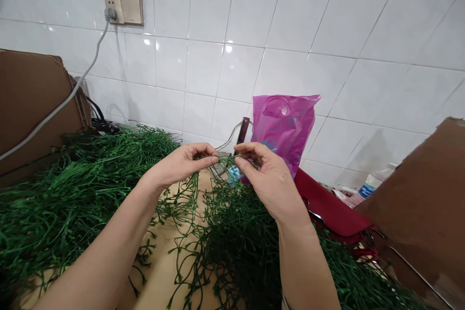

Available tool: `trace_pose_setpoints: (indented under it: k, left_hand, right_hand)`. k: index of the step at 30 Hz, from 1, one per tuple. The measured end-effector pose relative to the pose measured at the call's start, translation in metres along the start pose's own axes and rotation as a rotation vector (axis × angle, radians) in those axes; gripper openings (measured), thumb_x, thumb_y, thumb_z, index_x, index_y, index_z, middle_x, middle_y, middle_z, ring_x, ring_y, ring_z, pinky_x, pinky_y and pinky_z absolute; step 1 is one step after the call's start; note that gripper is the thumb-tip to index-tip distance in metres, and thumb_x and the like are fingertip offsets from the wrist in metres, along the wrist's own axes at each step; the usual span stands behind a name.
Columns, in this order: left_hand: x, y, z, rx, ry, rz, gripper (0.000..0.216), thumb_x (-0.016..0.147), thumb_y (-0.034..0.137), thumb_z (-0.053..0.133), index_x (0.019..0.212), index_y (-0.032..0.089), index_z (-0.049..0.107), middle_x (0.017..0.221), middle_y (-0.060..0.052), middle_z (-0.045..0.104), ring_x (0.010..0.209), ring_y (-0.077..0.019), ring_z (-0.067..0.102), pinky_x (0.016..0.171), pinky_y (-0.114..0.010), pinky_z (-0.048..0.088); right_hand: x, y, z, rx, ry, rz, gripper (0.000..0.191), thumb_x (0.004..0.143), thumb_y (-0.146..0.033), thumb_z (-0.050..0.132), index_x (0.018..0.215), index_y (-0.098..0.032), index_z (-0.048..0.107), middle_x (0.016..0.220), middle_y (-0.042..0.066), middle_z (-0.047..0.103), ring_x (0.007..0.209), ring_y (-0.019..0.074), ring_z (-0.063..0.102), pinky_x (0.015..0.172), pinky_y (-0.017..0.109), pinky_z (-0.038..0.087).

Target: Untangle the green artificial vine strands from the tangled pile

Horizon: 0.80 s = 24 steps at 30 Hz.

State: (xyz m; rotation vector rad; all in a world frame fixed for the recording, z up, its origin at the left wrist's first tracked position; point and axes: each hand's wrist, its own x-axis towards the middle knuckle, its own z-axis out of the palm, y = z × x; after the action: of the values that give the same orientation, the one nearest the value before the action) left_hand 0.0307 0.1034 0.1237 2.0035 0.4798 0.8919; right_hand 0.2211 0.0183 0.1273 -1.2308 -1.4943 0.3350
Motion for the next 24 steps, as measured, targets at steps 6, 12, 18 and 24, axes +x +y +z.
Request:
trace_pose_setpoints:
  k: [6,12,18,24]
  left_hand:
    - [-0.002,0.001,-0.002,-0.013,0.048,-0.005,0.017,0.087,0.032,0.062,0.089,0.017,0.068,0.086,0.000,0.067,0.083,-0.0139,0.057,0.083,-0.029,0.043]
    - [0.000,0.001,0.001,-0.011,-0.040,-0.016,0.021,0.082,0.036,0.068,0.086,0.016,0.070,0.084,-0.002,0.067,0.079,-0.0140,0.057,0.077,-0.028,0.042]
    - [0.000,-0.001,0.001,0.060,-0.048,-0.017,0.016,0.084,0.034,0.064,0.083,0.017,0.067,0.082,-0.001,0.066,0.078,-0.0145,0.057,0.075,-0.027,0.043]
    - [0.000,-0.001,0.000,-0.022,0.021,0.008,0.010,0.085,0.027,0.061,0.083,0.017,0.065,0.083,-0.002,0.068,0.083,-0.0151,0.060,0.082,-0.030,0.046]
  right_hand:
    - [0.001,-0.001,-0.003,0.127,0.028,0.015,0.029,0.074,-0.042,0.076,0.095,-0.022,0.069,0.093,0.005,0.071,0.090,0.0194,0.065,0.087,0.036,0.053]
    - [0.002,-0.002,0.004,0.168,0.111,0.035,0.023,0.072,-0.035,0.077,0.089,-0.022,0.068,0.088,0.003,0.070,0.086,0.0177,0.064,0.083,0.034,0.053]
    - [0.003,0.003,0.002,0.125,0.146,0.012,0.020,0.074,-0.033,0.075,0.090,-0.023,0.068,0.088,0.004,0.071,0.087,0.0190,0.065,0.085,0.035,0.053]
    - [-0.002,-0.008,-0.001,-0.291,0.121,-0.147,0.017,0.087,-0.030,0.061,0.100,-0.026,0.071,0.105,0.004,0.072,0.099,0.0226,0.064,0.095,0.040,0.047]
